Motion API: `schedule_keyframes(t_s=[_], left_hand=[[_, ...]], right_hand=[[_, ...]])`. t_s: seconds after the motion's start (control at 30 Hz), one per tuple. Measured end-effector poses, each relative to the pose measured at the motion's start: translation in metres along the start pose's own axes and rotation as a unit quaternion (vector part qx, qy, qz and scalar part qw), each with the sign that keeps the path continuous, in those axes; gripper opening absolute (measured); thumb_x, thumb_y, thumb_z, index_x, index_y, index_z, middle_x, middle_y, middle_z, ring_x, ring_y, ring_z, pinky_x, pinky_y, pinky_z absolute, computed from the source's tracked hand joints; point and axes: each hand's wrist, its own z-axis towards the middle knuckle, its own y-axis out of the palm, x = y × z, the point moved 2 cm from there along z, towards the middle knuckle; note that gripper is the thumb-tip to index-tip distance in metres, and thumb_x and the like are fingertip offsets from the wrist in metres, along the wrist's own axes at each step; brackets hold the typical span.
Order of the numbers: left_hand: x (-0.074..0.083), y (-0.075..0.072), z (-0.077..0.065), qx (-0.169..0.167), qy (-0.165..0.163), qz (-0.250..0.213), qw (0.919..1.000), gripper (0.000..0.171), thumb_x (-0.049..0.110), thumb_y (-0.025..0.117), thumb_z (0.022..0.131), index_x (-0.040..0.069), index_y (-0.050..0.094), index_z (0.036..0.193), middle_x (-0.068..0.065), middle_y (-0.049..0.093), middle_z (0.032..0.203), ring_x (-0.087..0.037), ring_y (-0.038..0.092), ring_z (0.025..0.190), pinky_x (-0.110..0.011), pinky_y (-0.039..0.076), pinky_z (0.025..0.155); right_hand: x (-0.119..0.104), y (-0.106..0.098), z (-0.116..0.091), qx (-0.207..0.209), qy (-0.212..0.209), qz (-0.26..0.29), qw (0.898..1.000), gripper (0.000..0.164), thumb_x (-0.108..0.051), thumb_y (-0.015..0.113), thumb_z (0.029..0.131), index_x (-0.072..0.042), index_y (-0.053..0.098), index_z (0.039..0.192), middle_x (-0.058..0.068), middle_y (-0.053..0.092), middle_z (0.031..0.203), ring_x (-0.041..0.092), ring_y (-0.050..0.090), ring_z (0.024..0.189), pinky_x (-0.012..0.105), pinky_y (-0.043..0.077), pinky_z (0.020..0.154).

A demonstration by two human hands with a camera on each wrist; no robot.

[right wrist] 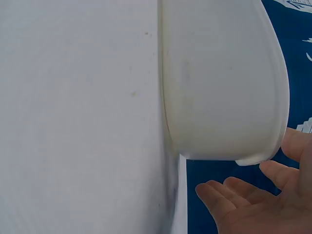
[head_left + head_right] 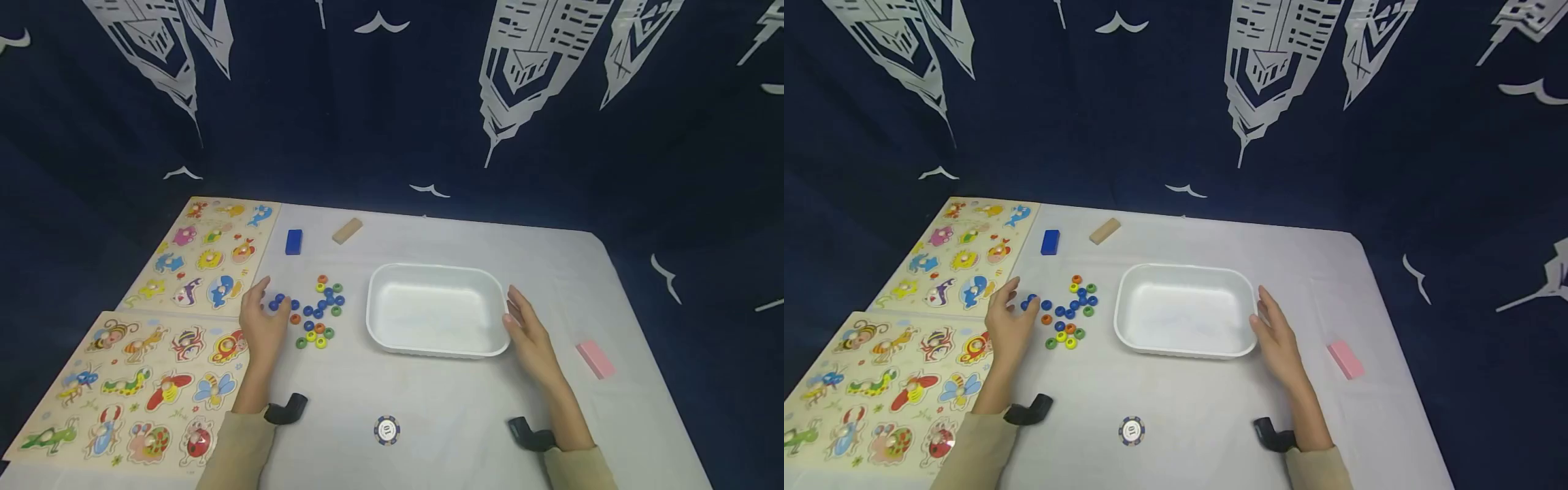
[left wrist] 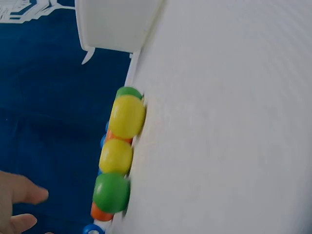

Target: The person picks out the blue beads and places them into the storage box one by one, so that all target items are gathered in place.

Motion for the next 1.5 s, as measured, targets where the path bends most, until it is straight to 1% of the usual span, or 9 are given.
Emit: schedule_keyframes(t_s=[0.23,0.47,0.6,0.8,1.13,1.23,1.37,1.43,1.5], left_hand=[[-0.006,0.005,0.003,0.005,-0.019,0.036,0.9992,0.05,0.009,0.059,0.08,0.012,0.045,0.128,-0.011,0.045,0.125,-0.028,0.042,0.115,-0.044,0.035,0.096],[-0.011,0.008,0.004,0.006,-0.034,0.062,0.9975,0.048,0.007,0.057,0.081,0.008,0.045,0.127,-0.011,0.045,0.122,-0.027,0.045,0.109,-0.042,0.038,0.092],[-0.013,0.009,0.004,0.009,-0.035,0.074,0.9966,0.044,0.007,0.057,0.081,0.005,0.047,0.124,-0.013,0.045,0.118,-0.027,0.046,0.106,-0.042,0.04,0.089],[-0.017,0.011,0.006,0.015,-0.037,0.096,0.9946,0.036,0.005,0.059,0.08,0.0,0.054,0.115,-0.016,0.047,0.115,-0.029,0.049,0.102,-0.041,0.042,0.086],[-0.011,0.007,0.005,0.032,-0.032,0.076,0.996,0.024,0.002,0.059,0.079,-0.007,0.06,0.102,-0.018,0.051,0.112,-0.03,0.049,0.102,-0.04,0.043,0.086],[0.001,0.004,0.003,0.044,-0.008,0.054,0.9976,0.024,0.006,0.062,0.079,-0.005,0.062,0.1,-0.015,0.052,0.113,-0.027,0.052,0.099,-0.036,0.047,0.082],[0.039,0.004,-0.004,0.039,0.052,-0.014,0.9978,0.024,0.007,0.067,0.075,-0.002,0.064,0.097,-0.009,0.055,0.111,-0.021,0.058,0.092,-0.031,0.05,0.078],[0.064,0.01,-0.009,0.017,0.086,-0.066,0.994,0.024,0.006,0.07,0.073,-0.001,0.065,0.096,-0.007,0.057,0.108,-0.018,0.06,0.089,-0.027,0.051,0.077],[0.09,0.021,-0.015,-0.02,0.111,-0.123,0.9859,0.024,0.005,0.071,0.071,-0.001,0.065,0.094,-0.006,0.058,0.106,-0.017,0.061,0.087,-0.024,0.051,0.077]], right_hand=[[-0.004,0.001,-0.002,-0.006,0.012,0.006,1.0,0.05,-0.03,0.039,0.093,-0.027,0.021,0.14,0.003,0.027,0.145,0.029,0.032,0.128,0.043,0.032,0.099],[0.0,0.003,-0.002,-0.021,0.014,0.019,0.999,0.052,-0.028,0.039,0.094,-0.019,0.021,0.141,0.008,0.021,0.146,0.031,0.024,0.131,0.035,0.025,0.103],[0.004,0.005,-0.002,-0.021,0.029,0.023,0.999,0.053,-0.03,0.04,0.093,-0.023,0.018,0.142,0.007,0.018,0.147,0.029,0.019,0.133,0.039,0.024,0.104],[0.008,0.007,-0.004,-0.012,0.047,0.021,0.999,0.053,-0.035,0.038,0.093,-0.029,0.016,0.141,0.005,0.02,0.147,0.031,0.024,0.131,0.048,0.028,0.101],[0.01,0.01,-0.004,-0.006,0.045,0.021,0.999,0.05,-0.033,0.036,0.093,-0.032,0.019,0.14,-0.002,0.02,0.147,0.03,0.023,0.132,0.05,0.026,0.102],[0.011,0.01,-0.003,-0.005,0.042,0.023,0.999,0.05,-0.033,0.036,0.093,-0.032,0.019,0.14,-0.001,0.02,0.147,0.03,0.023,0.132,0.05,0.025,0.103],[0.01,0.011,-0.004,-0.002,0.044,0.02,0.999,0.05,-0.033,0.036,0.093,-0.033,0.019,0.14,-0.003,0.02,0.147,0.028,0.023,0.133,0.049,0.025,0.103],[0.01,0.011,-0.003,-0.003,0.042,0.022,0.999,0.05,-0.032,0.036,0.094,-0.031,0.019,0.14,-0.002,0.02,0.147,0.029,0.023,0.132,0.049,0.025,0.103],[0.01,0.011,-0.002,-0.006,0.042,0.024,0.999,0.05,-0.034,0.036,0.093,-0.03,0.019,0.14,-0.001,0.02,0.147,0.029,0.022,0.133,0.05,0.024,0.103]])
